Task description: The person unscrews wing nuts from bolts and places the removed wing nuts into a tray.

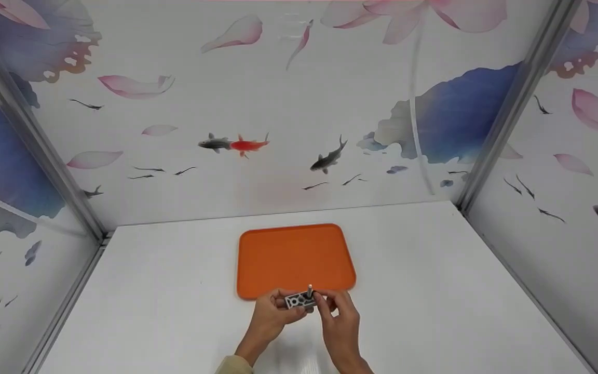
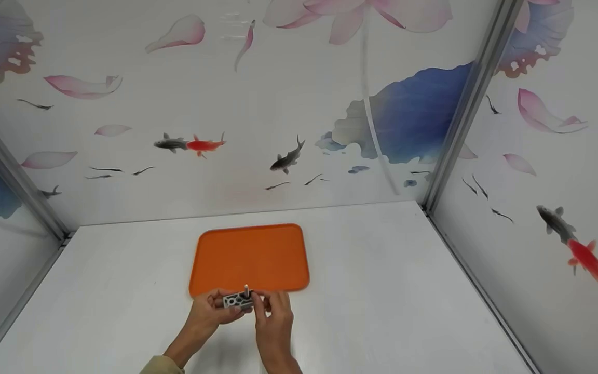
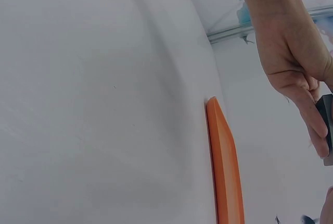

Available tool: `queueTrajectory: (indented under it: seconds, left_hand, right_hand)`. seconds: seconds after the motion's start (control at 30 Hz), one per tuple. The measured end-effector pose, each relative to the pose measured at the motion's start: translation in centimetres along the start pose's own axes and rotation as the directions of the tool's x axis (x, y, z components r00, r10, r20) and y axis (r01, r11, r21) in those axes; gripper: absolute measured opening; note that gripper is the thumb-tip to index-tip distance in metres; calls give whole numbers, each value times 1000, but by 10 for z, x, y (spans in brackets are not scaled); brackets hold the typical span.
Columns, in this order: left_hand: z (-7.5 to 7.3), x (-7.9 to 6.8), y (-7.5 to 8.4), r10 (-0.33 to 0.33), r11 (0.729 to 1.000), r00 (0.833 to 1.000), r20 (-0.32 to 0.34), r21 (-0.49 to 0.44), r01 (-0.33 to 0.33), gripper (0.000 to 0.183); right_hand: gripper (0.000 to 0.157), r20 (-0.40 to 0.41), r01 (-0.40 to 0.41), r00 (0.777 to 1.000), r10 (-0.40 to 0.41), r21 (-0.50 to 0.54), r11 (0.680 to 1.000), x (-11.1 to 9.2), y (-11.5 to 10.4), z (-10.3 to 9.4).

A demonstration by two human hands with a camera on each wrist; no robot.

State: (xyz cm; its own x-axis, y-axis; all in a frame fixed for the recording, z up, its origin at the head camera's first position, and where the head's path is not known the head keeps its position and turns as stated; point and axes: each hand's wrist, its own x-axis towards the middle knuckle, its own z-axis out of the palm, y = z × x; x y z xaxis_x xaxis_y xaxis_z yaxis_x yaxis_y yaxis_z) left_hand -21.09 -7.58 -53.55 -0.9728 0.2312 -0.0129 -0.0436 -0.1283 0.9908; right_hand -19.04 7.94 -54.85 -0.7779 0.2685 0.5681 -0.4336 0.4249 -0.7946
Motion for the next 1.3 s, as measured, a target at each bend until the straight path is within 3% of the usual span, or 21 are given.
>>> queueTrajectory:
  seconds: [0.47, 1.03, 1.3]
  left_hand:
    - [0, -1, 0, 8, 1000, 1000, 3, -17, -7, 40]
    - [0, 0, -2, 6, 1000, 1000, 1, -15, -6, 40]
    - [-1, 1, -3, -3, 1000, 1000, 3, -17, 3, 40]
  right_hand:
    - [21, 83, -6, 997, 6, -1, 1000, -3, -1, -1]
    - [27, 120, 37, 992, -38, 10, 999, -3, -1, 0]
    - [24, 164, -40, 986, 39, 0, 999, -2, -2, -2]
